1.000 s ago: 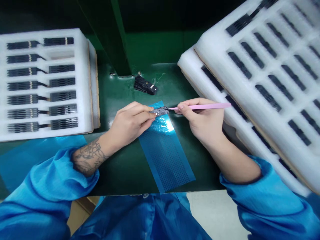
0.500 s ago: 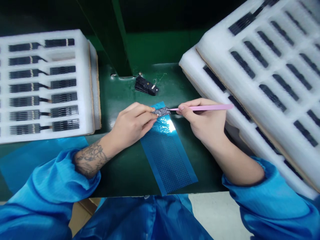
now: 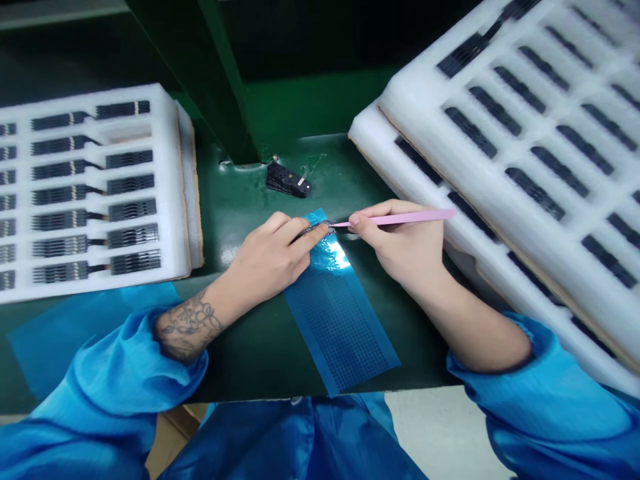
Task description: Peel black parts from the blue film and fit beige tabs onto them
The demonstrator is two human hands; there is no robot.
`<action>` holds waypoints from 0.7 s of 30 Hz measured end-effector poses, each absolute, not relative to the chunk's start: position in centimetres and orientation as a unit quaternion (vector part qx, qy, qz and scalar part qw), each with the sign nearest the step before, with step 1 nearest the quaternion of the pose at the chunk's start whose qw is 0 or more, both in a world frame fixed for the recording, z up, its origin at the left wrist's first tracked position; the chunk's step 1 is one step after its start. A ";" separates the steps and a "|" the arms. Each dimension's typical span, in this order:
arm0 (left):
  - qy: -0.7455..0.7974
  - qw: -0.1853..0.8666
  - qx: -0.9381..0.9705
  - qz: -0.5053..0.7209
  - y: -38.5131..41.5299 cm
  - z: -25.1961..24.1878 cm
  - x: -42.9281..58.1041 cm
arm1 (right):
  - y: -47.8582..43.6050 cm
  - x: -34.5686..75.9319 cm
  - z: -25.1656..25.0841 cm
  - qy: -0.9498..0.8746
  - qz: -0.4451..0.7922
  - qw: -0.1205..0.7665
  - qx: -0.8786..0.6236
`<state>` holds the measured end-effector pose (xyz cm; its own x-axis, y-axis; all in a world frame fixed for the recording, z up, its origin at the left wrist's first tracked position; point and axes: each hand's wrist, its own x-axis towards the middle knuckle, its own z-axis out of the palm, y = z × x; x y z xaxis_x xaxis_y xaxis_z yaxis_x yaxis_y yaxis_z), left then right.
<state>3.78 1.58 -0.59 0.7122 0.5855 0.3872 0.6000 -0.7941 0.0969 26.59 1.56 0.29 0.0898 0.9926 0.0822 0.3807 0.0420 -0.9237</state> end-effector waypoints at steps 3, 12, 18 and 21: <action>-0.320 0.015 -0.924 -0.210 1.4 -0.6 3.8 | 1.6 26.7 0.2 -0.559 0.362 0.439 -0.602; -0.345 -0.040 -0.906 -0.241 1.4 -0.8 3.6 | 1.6 26.9 0.1 -0.553 0.370 0.455 -0.592; -0.345 -0.054 -0.907 -0.237 1.4 -0.9 3.6 | 1.5 27.0 0.2 -0.561 0.367 0.448 -0.591; -0.346 -0.051 -0.907 -0.236 1.4 -0.9 3.5 | 1.5 27.0 0.2 -0.563 0.369 0.441 -0.594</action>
<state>3.52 1.38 -0.93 0.6490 0.6520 0.3920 0.6041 -0.7549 0.2553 26.99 1.51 0.23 0.0946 0.9937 0.0593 0.3430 0.0234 -0.9391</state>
